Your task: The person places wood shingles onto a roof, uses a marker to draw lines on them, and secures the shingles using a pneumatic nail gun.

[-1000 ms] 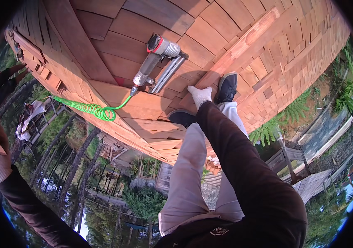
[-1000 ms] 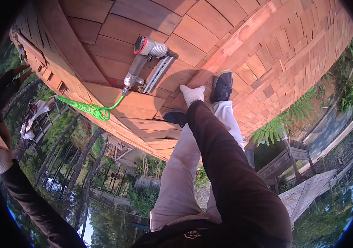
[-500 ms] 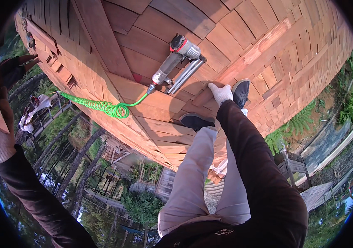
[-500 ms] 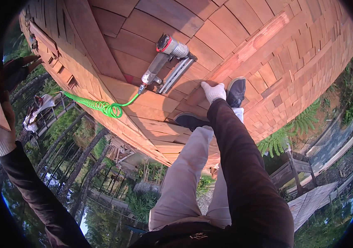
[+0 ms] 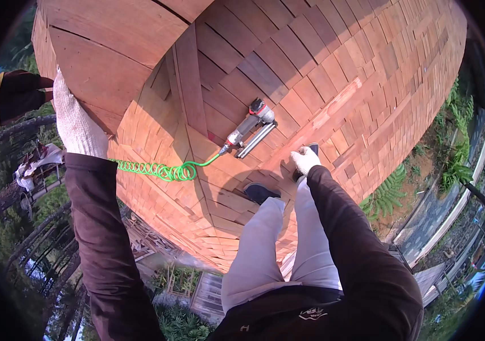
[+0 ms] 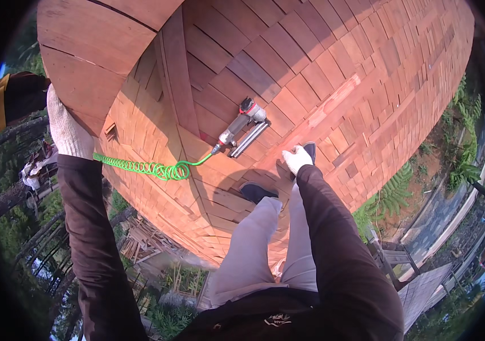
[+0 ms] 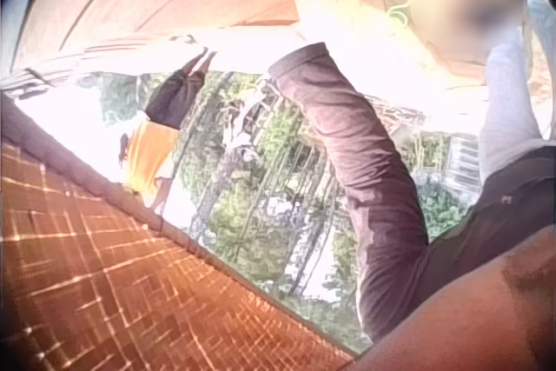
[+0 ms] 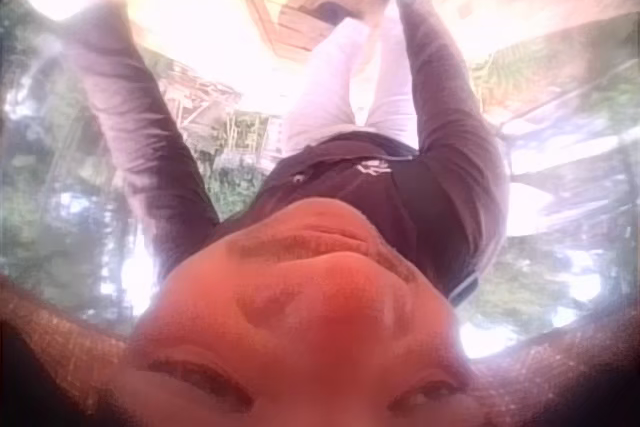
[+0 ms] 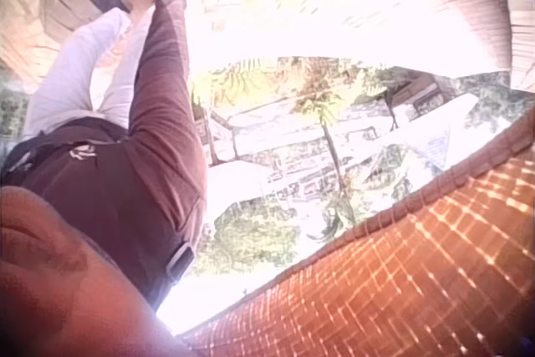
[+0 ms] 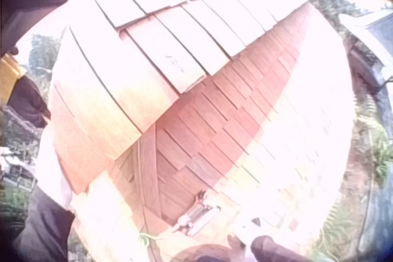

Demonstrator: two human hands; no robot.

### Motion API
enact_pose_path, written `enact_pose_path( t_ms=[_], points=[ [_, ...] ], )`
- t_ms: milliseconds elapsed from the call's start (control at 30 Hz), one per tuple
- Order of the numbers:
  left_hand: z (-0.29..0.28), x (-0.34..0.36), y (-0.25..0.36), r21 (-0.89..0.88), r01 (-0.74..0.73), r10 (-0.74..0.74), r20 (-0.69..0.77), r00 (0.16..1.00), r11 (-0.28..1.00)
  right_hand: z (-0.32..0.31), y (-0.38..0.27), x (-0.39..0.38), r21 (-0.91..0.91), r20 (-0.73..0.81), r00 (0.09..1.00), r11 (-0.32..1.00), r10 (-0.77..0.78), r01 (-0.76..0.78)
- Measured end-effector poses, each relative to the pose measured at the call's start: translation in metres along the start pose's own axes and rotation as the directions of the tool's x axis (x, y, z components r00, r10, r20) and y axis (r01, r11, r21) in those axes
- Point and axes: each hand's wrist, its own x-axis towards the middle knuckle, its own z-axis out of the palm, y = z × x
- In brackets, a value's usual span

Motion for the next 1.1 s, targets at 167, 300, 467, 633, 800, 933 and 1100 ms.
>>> enact_pose_path(
  t_ms=[167, 300, 467, 633, 800, 933, 1100],
  points=[
    [-0.011, 0.000, -0.007, -0.031, 0.018, -0.020, -0.049, 0.999, 0.999, -0.007, -0.075, -0.026, 0.068, 0.067, 0.992, 0.992, -0.111, 0.107],
    [-0.021, -0.006, -0.013, 0.173, -0.140, 0.145, -0.016, 0.989, 0.975, -0.014, -0.147, -0.031, -0.070, 0.089, 0.979, 0.979, -0.185, 0.191],
    [-0.011, -0.012, -0.005, 0.008, 0.036, -0.034, -0.165, 0.986, 0.999, -0.016, -0.213, -0.007, -0.112, 0.070, 0.936, 0.929, -0.346, 0.352],
    [-0.019, -0.021, -0.001, -0.017, 0.072, -0.074, -0.248, 0.966, 0.997, -0.017, -0.292, 0.021, -0.231, 0.125, 0.796, 0.763, -0.592, 0.604],
    [-0.019, -0.029, 0.002, -0.063, 0.120, -0.133, -0.285, 0.949, 0.991, -0.018, -0.366, 0.035, -0.330, 0.195, 0.590, 0.514, -0.784, 0.792],
    [-0.002, -0.027, 0.011, 0.040, 0.145, -0.123, -0.331, 0.936, 0.989, -0.013, -0.356, 0.052, 0.064, 0.035, 0.813, 0.813, -0.581, 0.579],
    [0.001, -0.021, 0.018, 0.130, 0.108, -0.069, -0.271, 0.960, 0.986, 0.028, -0.241, 0.032, 0.535, -0.152, 0.980, 0.824, -0.126, 0.189]
  ],
)
